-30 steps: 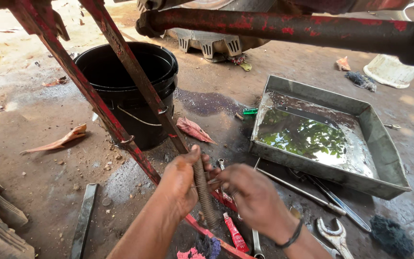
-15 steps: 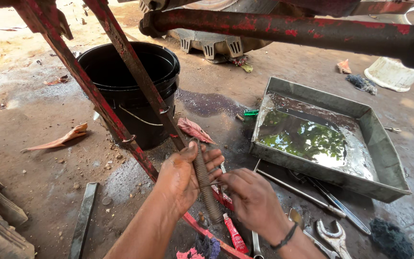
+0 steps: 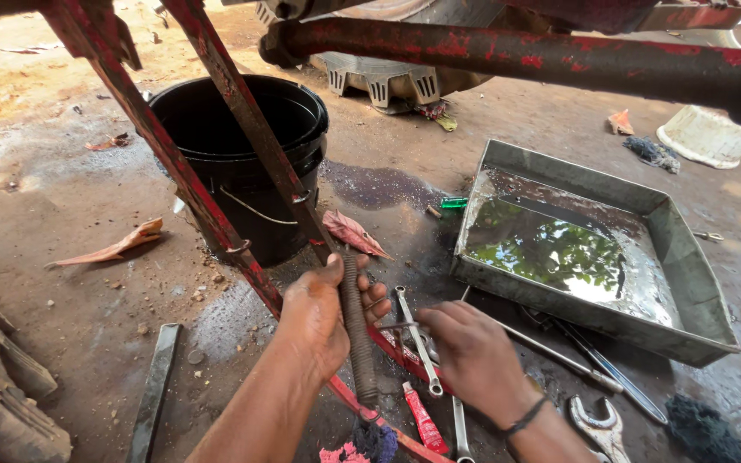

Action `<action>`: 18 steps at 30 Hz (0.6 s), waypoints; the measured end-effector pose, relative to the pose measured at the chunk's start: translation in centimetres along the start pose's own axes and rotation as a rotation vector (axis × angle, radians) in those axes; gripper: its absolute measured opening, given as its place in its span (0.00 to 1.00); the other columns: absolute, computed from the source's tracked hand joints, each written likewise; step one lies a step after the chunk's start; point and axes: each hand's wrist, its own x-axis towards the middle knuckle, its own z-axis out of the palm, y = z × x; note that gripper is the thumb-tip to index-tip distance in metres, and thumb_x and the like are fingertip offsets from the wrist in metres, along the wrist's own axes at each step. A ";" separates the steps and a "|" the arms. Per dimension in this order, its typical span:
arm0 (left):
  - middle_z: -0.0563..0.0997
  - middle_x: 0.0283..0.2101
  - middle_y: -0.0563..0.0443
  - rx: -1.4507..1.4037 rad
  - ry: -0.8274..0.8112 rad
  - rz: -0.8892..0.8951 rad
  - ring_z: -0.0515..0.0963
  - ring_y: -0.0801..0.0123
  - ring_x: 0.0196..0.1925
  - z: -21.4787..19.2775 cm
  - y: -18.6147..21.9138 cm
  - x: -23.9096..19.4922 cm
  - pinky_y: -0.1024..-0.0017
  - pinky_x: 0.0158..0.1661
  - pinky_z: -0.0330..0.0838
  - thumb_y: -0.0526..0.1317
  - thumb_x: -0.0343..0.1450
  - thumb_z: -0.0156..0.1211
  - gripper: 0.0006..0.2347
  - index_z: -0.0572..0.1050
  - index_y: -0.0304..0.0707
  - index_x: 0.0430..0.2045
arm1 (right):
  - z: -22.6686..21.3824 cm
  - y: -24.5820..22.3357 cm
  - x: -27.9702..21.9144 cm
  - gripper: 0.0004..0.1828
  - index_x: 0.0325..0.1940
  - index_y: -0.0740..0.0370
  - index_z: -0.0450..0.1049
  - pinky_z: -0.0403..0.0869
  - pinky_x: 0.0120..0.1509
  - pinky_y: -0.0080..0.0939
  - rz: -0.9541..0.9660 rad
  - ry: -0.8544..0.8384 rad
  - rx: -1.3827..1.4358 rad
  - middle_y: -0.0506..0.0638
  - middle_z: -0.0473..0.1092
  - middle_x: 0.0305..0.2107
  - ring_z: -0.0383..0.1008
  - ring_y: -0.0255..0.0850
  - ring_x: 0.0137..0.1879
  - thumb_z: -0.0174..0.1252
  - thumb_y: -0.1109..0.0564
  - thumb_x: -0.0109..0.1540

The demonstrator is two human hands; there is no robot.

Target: The person sits on the ground and uses a flat metal file to scrape and clean a long, threaded metal rod. They repeatedly rub the file along the rod's surface to remove dirt or rust, occasionally turning the rod to access different sections.

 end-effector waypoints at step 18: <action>0.71 0.26 0.48 -0.022 0.009 0.053 0.77 0.61 0.27 -1.2 -0.7 2.7 0.60 0.30 0.78 0.52 0.76 0.48 0.16 0.68 0.35 0.33 | 0.3 -1.0 -0.8 0.17 0.45 0.65 0.76 0.77 0.46 0.44 -0.037 0.035 0.155 0.57 0.75 0.39 0.79 0.50 0.44 0.54 0.72 0.55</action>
